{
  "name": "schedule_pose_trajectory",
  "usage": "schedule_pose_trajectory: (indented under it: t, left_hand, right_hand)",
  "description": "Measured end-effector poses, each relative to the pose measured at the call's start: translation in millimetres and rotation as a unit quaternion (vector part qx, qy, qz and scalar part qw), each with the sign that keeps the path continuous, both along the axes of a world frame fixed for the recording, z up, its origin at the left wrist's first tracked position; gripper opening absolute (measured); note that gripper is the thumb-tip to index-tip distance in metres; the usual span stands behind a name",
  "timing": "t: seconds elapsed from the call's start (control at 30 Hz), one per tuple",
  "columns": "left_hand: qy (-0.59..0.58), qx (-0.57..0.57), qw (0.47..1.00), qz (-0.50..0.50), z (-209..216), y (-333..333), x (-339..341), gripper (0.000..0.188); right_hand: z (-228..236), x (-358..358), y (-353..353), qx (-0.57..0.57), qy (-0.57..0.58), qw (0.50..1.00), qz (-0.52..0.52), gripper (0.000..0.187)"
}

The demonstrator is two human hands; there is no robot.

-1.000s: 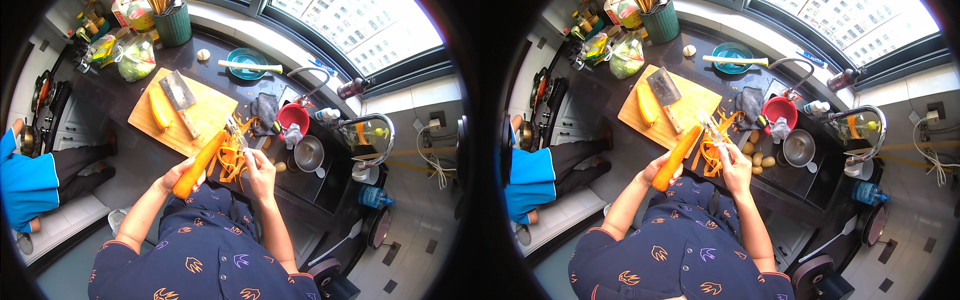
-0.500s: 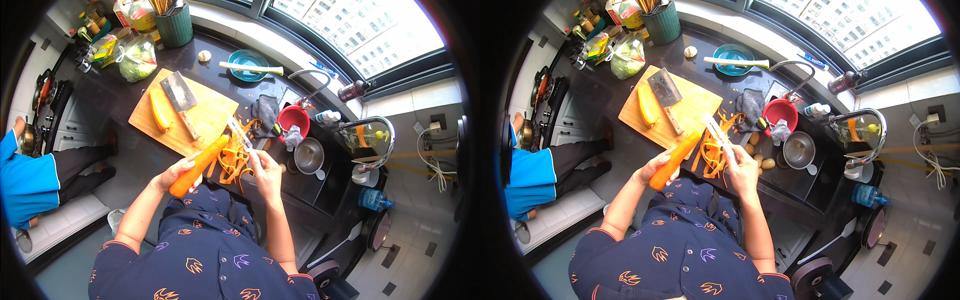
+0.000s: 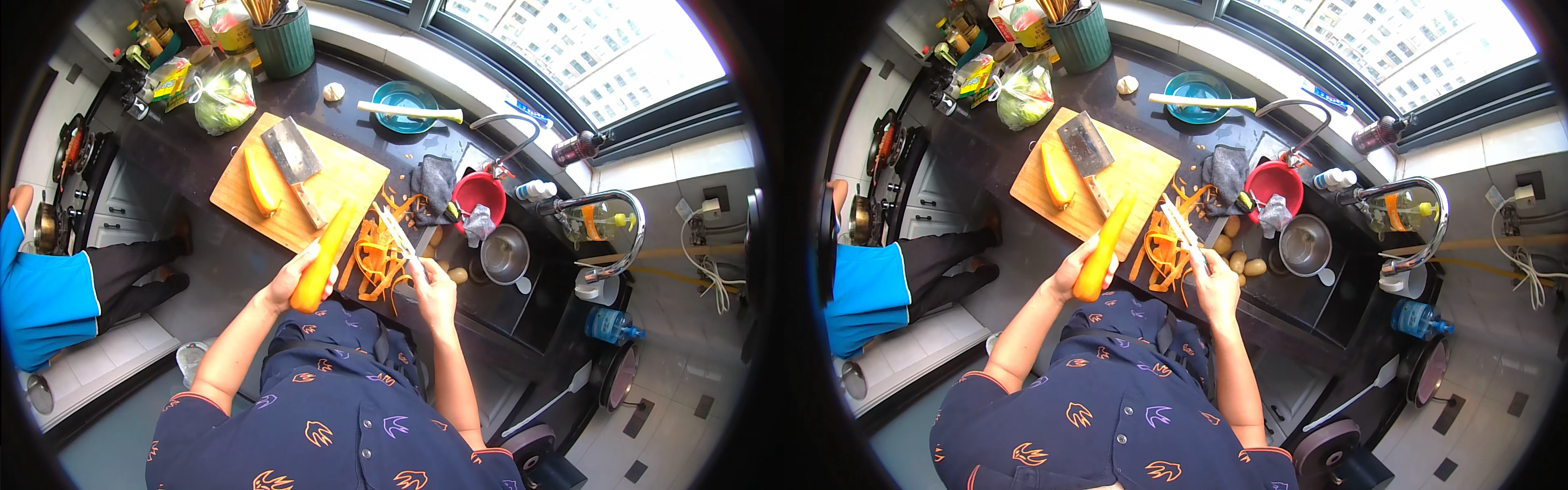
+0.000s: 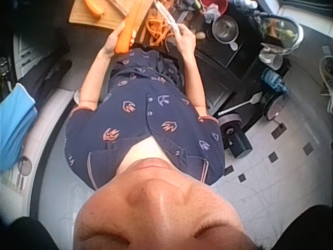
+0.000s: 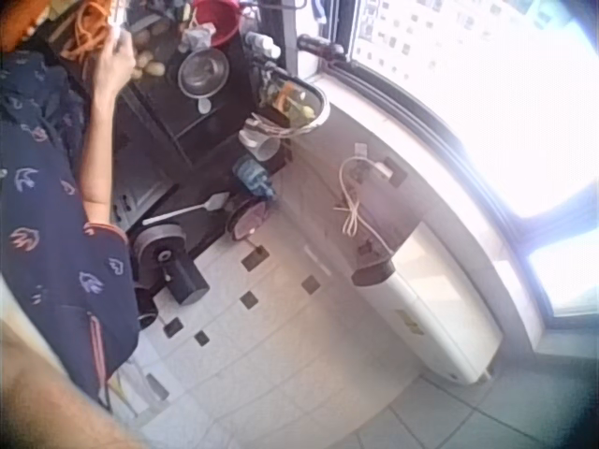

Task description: The person peels a carrot using a vegetable peeler over a kitchen sink. The person holds the carrot in one hand and the peeler in the other, removing the skin in long strips. The peeled carrot is placed on a wooden cutting board next to a cleaver.

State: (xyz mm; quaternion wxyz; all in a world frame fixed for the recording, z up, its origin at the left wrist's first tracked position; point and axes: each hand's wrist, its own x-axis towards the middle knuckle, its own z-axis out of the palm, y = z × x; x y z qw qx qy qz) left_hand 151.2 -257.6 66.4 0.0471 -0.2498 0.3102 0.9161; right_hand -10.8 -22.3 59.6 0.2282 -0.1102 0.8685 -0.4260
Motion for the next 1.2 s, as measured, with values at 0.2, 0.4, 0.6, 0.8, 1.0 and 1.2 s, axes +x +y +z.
schedule_pose_trajectory:
  t: [0.2, 0.4, 0.6, 0.8, 1.0, 1.2]
  left_hand:
    - [0.095, 0.156, 0.969, 0.165, -10.0, 14.6, -24.9, 0.048]
    - [0.119, 0.116, 0.969, 0.183, -2.4, 24.8, -40.7, 0.063]
    - [0.104, 0.109, 0.972, 0.181, -1.4, 33.4, -39.8, 0.056]
    - [0.032, 0.028, 0.997, 0.062, 3.4, 16.5, -21.8, 0.049]
    - [0.055, 0.035, 0.998, 0.027, 8.1, 12.3, -12.4, 0.062]
    - [0.123, 0.083, 0.989, -0.027, 26.1, 13.4, -2.2, 0.072]
  right_hand:
    - [4.7, 17.1, -9.0, -0.205, -0.126, 0.971, -0.003, 0.031]
    - [22.3, 32.7, -27.2, -0.303, -0.259, 0.917, -0.036, 0.051]
    - [31.9, 34.7, -42.3, -0.324, -0.267, 0.908, -0.017, 0.057]
    - [37.1, 28.1, -34.3, -0.372, -0.267, 0.889, -0.001, 0.062]
    - [38.4, 19.6, -39.5, -0.400, -0.273, 0.875, -0.005, 0.066]
    - [39.8, 0.0, -26.1, -0.463, -0.349, 0.815, 0.020, 0.069]
